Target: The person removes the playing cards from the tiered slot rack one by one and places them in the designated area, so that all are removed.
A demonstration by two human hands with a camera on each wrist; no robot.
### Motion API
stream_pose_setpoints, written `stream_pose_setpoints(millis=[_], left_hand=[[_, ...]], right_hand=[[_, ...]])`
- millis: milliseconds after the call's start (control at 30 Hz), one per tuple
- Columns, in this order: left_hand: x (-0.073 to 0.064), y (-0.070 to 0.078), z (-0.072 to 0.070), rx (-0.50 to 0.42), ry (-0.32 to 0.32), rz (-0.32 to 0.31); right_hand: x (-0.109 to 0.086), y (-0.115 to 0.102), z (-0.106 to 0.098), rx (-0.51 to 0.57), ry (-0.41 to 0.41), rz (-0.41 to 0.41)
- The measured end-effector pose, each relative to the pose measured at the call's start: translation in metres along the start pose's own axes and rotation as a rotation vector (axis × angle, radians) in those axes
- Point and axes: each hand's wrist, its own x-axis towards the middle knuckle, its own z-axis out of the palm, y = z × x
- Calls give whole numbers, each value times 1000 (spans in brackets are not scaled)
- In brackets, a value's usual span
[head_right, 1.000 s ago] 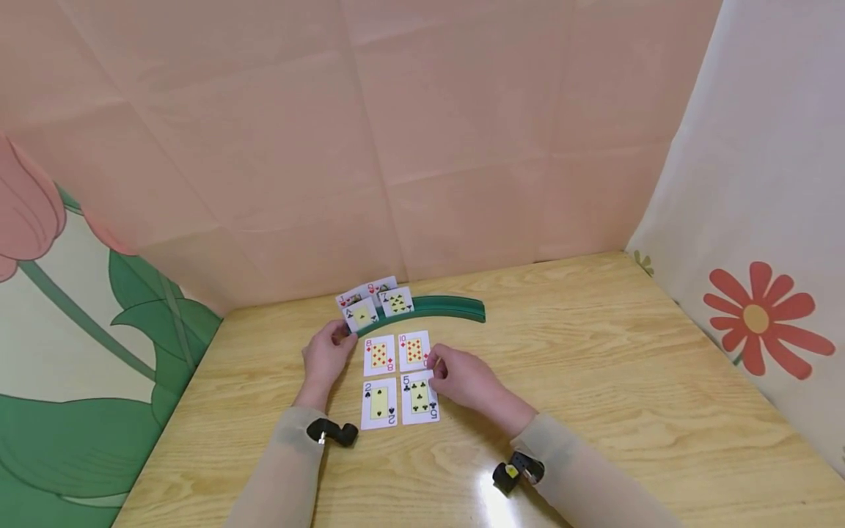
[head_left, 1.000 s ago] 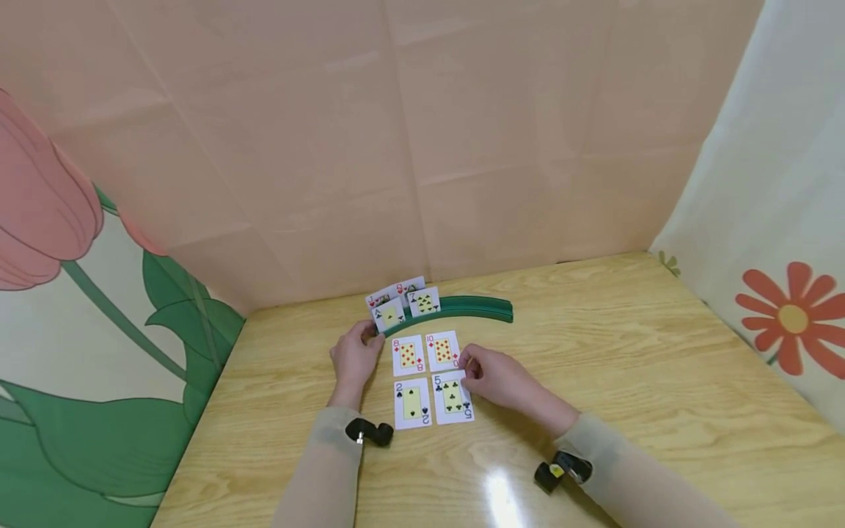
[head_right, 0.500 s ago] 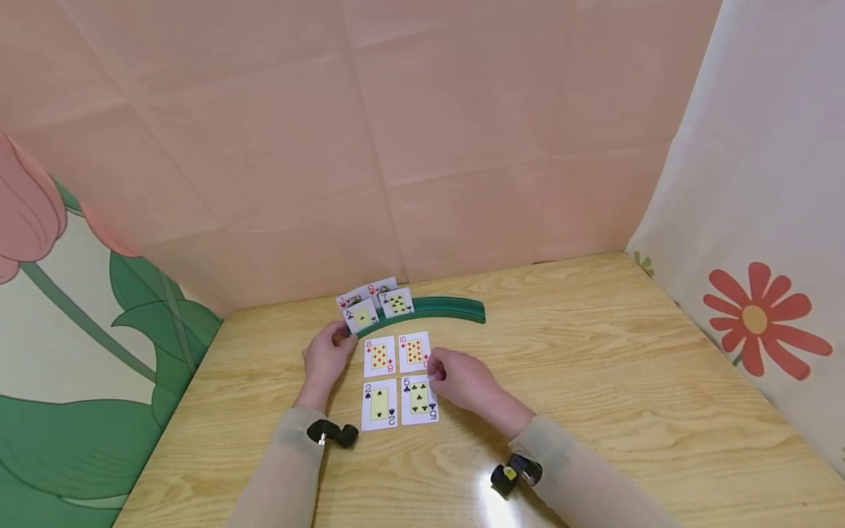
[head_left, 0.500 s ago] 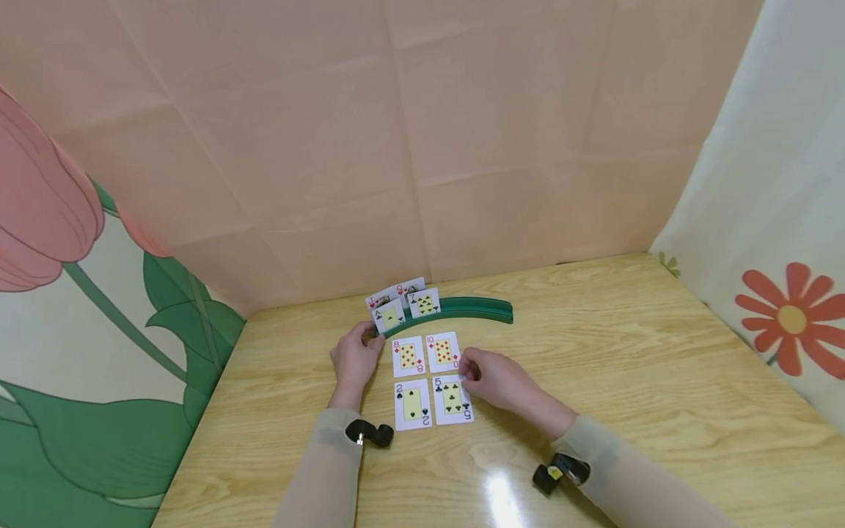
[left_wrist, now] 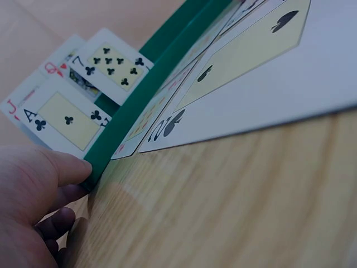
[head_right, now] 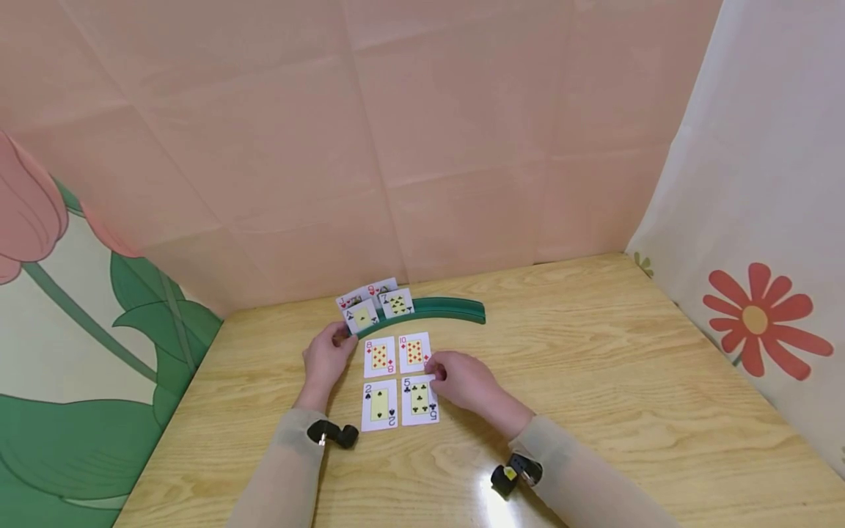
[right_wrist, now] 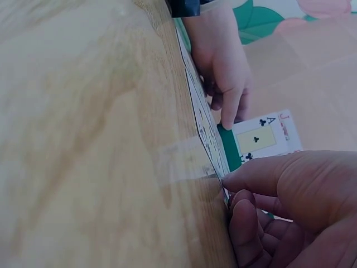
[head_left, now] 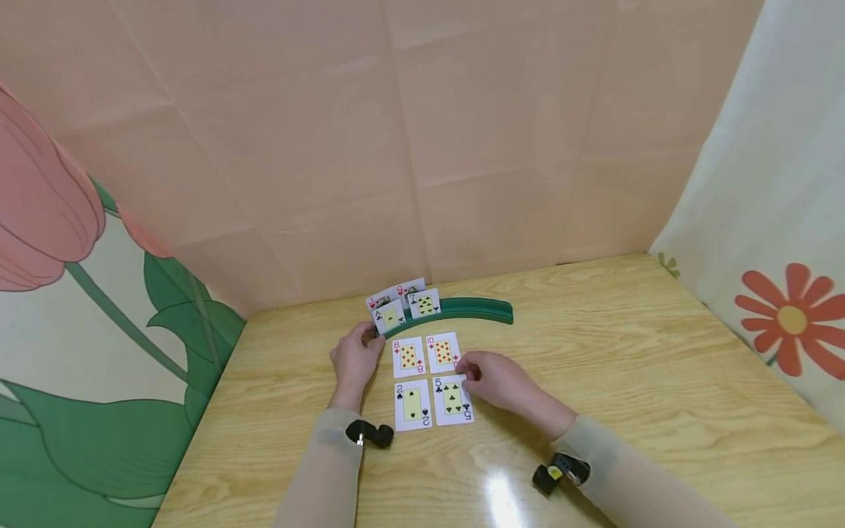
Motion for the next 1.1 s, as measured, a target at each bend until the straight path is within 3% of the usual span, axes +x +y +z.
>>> stream_pose_setpoints(millis=[767,1100], left_hand=[[-1,0,-1,4,5,4],[-4,5,-3,10,6,9]], right_hand=[[-1,2,0,1,-8,-12],[1,8,-5,146,-33,16]])
